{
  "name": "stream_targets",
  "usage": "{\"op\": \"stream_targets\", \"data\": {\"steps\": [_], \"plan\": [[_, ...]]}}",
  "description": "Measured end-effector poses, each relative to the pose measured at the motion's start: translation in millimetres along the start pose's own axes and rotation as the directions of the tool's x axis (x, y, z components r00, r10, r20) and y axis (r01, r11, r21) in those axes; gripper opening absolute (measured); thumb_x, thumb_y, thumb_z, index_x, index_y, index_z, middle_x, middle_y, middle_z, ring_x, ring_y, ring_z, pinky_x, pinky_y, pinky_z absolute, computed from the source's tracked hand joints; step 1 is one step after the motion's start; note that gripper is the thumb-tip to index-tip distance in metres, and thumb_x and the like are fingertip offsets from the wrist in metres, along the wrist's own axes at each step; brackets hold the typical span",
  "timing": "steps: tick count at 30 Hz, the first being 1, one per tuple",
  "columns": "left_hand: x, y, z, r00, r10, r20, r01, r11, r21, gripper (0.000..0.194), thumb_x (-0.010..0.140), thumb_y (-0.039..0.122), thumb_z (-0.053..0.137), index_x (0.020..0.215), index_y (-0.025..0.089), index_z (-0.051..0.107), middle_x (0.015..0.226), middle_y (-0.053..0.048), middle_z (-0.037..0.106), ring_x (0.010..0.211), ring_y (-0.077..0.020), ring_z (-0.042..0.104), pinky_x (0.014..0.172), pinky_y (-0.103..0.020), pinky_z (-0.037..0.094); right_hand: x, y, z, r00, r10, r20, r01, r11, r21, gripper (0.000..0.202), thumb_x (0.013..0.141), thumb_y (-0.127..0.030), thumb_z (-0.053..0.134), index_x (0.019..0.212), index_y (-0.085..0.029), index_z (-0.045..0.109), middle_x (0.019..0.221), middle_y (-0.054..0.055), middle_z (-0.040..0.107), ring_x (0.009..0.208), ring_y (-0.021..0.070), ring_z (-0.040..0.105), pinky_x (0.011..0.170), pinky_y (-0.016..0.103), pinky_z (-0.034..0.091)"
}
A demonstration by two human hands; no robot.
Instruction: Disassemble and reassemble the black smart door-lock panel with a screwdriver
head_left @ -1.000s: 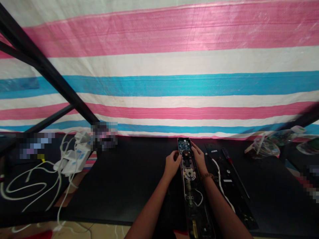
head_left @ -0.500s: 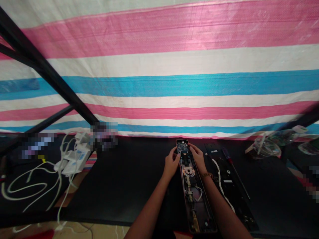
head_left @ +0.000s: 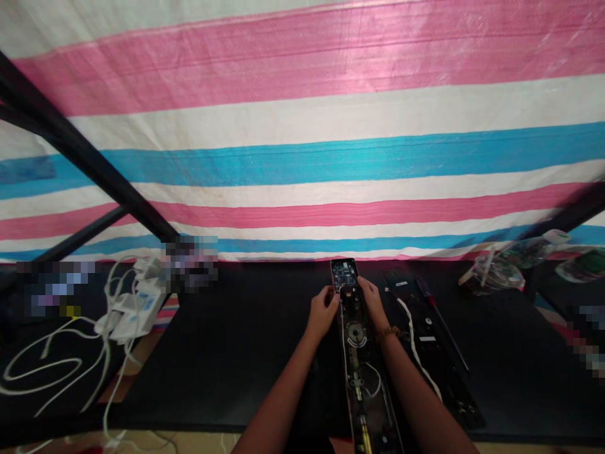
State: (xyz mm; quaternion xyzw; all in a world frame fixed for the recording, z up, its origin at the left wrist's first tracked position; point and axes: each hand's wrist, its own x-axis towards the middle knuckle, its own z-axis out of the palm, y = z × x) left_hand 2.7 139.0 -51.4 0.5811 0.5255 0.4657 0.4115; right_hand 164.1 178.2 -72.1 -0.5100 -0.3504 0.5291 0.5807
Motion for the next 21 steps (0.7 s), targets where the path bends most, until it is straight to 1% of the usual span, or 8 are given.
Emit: {"op": "stream_targets", "data": {"steps": [1,3,6,9,13,15,19,21], "plan": [[0.2,0.6,-0.3,1.000,0.007,0.007,-0.007,1.000,0.008,0.029,0.091,0.039,0.054,0.098,0.015,0.068,0.088,-0.005,0.072,0.079,-0.0188,0.065,0.073,-0.028,0.048,-0.4,0.0,-0.5,1.000,0.001,0.006,-0.001,1.000,-0.002,0.048,0.067,-0.062,0.077,0.083,-0.016,0.077,0.085,0.007,0.077,0.082,0.0241,0.068,0.077,0.034,0.053],[0.9,0.9,-0.8,1.000,0.014,0.012,-0.014,1.000,0.016,0.030,0.092,0.040,0.053,0.091,0.015,0.069,0.087,-0.005,0.072,0.079,-0.0188,0.064,0.073,-0.028,0.046,-1.4,-0.2,-1.4,1.000,0.003,0.016,-0.003,1.000,-0.001,0.048,0.067,-0.061,0.078,0.084,-0.016,0.077,0.085,0.006,0.077,0.081,0.0234,0.068,0.077,0.034,0.053],[1.9,-0.9,-1.0,1.000,0.017,0.010,-0.017,1.000,0.025,0.030,0.091,0.040,0.053,0.088,0.014,0.069,0.081,-0.003,0.070,0.074,-0.0176,0.061,0.069,-0.027,0.044,-2.0,0.1,-2.1,1.000,0.009,0.011,-0.009,1.000,0.007,0.049,0.065,-0.059,0.080,0.088,-0.016,0.078,0.087,0.006,0.077,0.083,0.0233,0.068,0.077,0.033,0.053],[2.3,-4.4,-0.6,1.000,0.019,0.018,-0.019,0.999,0.028,0.031,0.091,0.041,0.054,0.084,0.014,0.068,0.077,-0.002,0.067,0.072,-0.0169,0.058,0.068,-0.027,0.043,-1.5,0.8,-2.3,1.000,0.011,-0.014,-0.011,1.000,0.020,0.048,0.067,-0.060,0.077,0.086,-0.017,0.077,0.087,0.006,0.077,0.084,0.0233,0.068,0.079,0.034,0.053],[0.9,-8.4,0.5,0.998,0.029,0.060,-0.029,1.000,0.004,0.037,0.093,0.044,0.052,0.086,0.013,0.069,0.081,-0.004,0.069,0.076,-0.0185,0.059,0.071,-0.028,0.044,-2.8,-2.4,-1.1,1.000,-0.008,-0.010,0.009,0.999,0.043,0.044,0.068,-0.060,0.076,0.082,-0.018,0.076,0.083,0.004,0.076,0.083,0.0223,0.067,0.079,0.033,0.052],[-0.3,-9.8,0.8,0.996,0.040,0.085,-0.039,0.999,-0.013,0.040,0.093,0.047,0.051,0.086,0.012,0.070,0.082,-0.005,0.069,0.077,-0.0191,0.060,0.071,-0.028,0.045,-5.0,-6.1,0.2,1.000,-0.027,0.016,0.026,0.998,0.060,0.042,0.069,-0.060,0.076,0.080,-0.019,0.075,0.080,0.003,0.075,0.080,0.0215,0.066,0.077,0.032,0.052],[-2.4,-11.4,0.9,0.992,0.057,0.114,-0.054,0.998,-0.031,0.049,0.091,0.054,0.050,0.072,0.012,0.066,0.069,-0.003,0.062,0.067,-0.0165,0.054,0.064,-0.026,0.041,-10.0,-12.8,2.4,0.997,-0.058,0.056,0.053,0.995,0.087,0.043,0.071,-0.062,0.074,0.076,-0.020,0.072,0.076,0.001,0.072,0.072,0.0188,0.062,0.069,0.029,0.051],[-3.3,-11.7,0.8,0.990,0.066,0.124,-0.061,0.997,-0.045,0.052,0.091,0.057,0.049,0.070,0.012,0.065,0.067,-0.002,0.060,0.065,-0.0154,0.052,0.062,-0.026,0.040,-12.0,-14.6,2.6,0.995,-0.066,0.074,0.060,0.994,0.092,0.044,0.072,-0.063,0.073,0.074,-0.020,0.071,0.074,0.000,0.071,0.069,0.0179,0.060,0.067,0.029,0.050]]}}
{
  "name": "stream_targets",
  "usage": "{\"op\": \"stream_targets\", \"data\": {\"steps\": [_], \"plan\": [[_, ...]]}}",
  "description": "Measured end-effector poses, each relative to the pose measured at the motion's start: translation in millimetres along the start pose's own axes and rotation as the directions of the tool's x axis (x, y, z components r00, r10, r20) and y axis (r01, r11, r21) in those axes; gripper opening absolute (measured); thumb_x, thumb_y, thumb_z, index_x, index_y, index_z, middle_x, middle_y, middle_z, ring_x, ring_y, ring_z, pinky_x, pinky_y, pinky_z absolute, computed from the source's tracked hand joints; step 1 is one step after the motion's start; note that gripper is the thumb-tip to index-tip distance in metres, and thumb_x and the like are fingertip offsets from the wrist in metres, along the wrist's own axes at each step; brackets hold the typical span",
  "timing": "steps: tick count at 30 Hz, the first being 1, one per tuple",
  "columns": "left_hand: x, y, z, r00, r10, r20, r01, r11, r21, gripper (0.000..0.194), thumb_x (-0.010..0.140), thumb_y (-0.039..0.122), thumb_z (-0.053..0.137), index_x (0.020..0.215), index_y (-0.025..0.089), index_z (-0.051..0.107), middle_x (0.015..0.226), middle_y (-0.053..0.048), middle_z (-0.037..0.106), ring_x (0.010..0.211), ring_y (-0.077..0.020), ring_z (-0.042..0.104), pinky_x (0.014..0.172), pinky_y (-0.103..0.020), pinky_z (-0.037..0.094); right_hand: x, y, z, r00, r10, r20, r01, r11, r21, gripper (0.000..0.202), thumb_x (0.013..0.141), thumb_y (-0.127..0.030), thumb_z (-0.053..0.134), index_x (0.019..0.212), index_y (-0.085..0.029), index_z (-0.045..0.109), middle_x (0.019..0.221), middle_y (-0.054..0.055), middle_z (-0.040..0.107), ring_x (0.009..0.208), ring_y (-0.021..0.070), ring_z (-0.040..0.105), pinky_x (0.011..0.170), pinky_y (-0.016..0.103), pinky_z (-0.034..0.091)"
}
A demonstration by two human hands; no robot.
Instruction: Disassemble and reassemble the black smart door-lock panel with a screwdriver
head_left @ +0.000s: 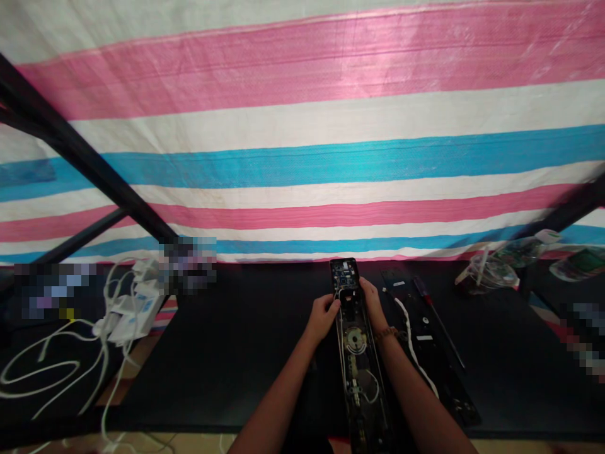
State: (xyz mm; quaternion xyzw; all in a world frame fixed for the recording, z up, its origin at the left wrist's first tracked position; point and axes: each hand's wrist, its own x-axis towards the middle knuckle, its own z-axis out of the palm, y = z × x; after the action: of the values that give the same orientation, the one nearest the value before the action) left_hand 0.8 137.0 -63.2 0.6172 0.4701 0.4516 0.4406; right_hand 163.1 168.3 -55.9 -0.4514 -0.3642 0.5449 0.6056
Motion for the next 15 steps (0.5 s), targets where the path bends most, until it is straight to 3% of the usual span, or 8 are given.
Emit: {"op": "stream_targets", "data": {"steps": [11,15], "plan": [[-1.1,2.4,0.1,0.999,0.035,0.033,-0.033,0.998,-0.061,0.056,0.089,0.063,0.051,0.077,0.012,0.069,0.074,-0.004,0.064,0.070,-0.0179,0.056,0.067,-0.028,0.044,-8.4,-2.4,0.2,0.997,0.076,-0.033,-0.078,0.995,-0.054,0.058,0.067,-0.077,0.069,0.063,-0.019,0.064,0.058,0.001,0.062,0.056,0.0179,0.054,0.055,0.030,0.043],[-1.2,3.2,-0.4,0.998,0.039,0.052,-0.036,0.997,-0.064,0.061,0.090,0.067,0.048,0.070,0.012,0.067,0.073,-0.005,0.063,0.069,-0.0170,0.054,0.066,-0.027,0.043,-9.6,-1.4,-1.1,0.997,0.055,-0.051,-0.059,0.995,-0.080,0.061,0.066,-0.081,0.067,0.060,-0.021,0.061,0.055,0.000,0.059,0.054,0.0173,0.051,0.053,0.030,0.041]]}}
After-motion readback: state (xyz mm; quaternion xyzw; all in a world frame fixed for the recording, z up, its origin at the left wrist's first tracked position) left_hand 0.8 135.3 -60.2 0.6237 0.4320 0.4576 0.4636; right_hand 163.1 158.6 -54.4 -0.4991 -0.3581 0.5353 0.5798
